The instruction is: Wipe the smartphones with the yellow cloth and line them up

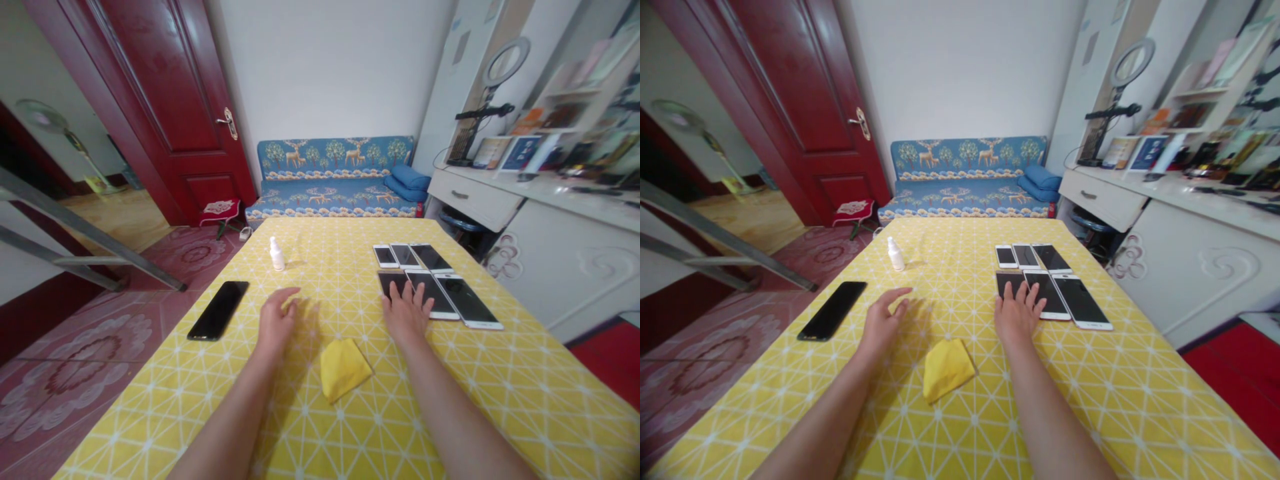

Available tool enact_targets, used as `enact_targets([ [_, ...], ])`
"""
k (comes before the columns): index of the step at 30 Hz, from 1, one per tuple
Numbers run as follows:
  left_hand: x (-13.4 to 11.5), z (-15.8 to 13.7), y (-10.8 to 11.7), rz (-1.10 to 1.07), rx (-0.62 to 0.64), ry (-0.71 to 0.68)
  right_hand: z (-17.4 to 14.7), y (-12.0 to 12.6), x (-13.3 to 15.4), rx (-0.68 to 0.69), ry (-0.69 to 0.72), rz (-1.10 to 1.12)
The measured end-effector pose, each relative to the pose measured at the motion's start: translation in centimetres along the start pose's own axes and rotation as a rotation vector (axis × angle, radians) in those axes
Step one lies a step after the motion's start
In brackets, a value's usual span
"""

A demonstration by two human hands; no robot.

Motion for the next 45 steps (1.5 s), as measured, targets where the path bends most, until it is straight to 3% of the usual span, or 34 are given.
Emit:
enact_targets([
  [3, 0.6, 1.0, 3.2, 0.512, -0.199, 0.007, 0.0, -0.1, -0.1, -0.004, 0.0, -0.008],
  [6, 1.8, 1.4, 5.7, 0.829, -0.344, 0.209, 0.0, -0.2, -0.1, -0.004, 0.003, 0.003],
  [9, 3.4, 1.6, 6.9, 0.889, -0.274, 0.482, 0.1, -0.2, -0.1, 0.001, 0.0, 0.014],
  [11, 4.0, 1.7, 7.2, 0.902, -0.218, 0.566, 0.1, -0.2, -0.2, 0.0, -0.002, 0.017],
  [18, 3.6, 1.9, 8.0, 0.96, -0.196, 0.557, -0.1, 0.1, -0.2, -0.005, 0.002, 0.046],
  [22, 3.4, 2.2, 8.3, 0.955, -0.124, 0.51, -0.2, 0.1, -0.1, -0.016, 0.018, 0.069],
  [26, 3.3, 2.4, 7.7, 0.792, -0.017, 0.531, -0.2, 0.0, -0.3, -0.06, 0.024, 0.144],
  [28, 3.3, 2.3, 7.0, 0.717, 0.022, 0.518, -0.4, 0.1, -0.2, -0.158, 0.07, 0.278],
  [30, 3.3, 2.3, 6.2, 0.661, 0.032, 0.462, -1.0, 0.6, 0.1, -0.288, 0.195, 0.515],
  [32, 3.3, 2.3, 5.3, 0.555, 0.017, 0.389, -2.1, 1.4, 0.9, -0.3, 0.385, 0.775],
  [35, 2.9, 2.1, 4.0, 0.205, -0.059, 0.351, -4.4, 2.8, 2.2, 0.007, 0.664, 0.936],
  [38, 2.0, 1.7, 2.9, -0.284, -0.108, 0.455, -6.6, 4.1, 3.0, 0.274, 0.835, 0.836],
  [42, 0.7, 1.0, 2.0, -0.787, -0.007, 0.64, -7.9, 4.6, 3.0, 0.4, 0.893, 0.811],
  [45, 0.0, 0.6, 1.4, -1.064, 0.011, 0.757, -7.6, 4.1, 3.0, 0.437, 0.806, 0.854],
])
Point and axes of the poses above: each hand's wrist, its own z-axis towards the middle knuckle, its own y-axis out of the back of the hand, x = y × z, the point moved 1 cm from there along z, towards the middle knuckle, and after that the axes turned 5 degrees about -z, right-handed, at the moved point
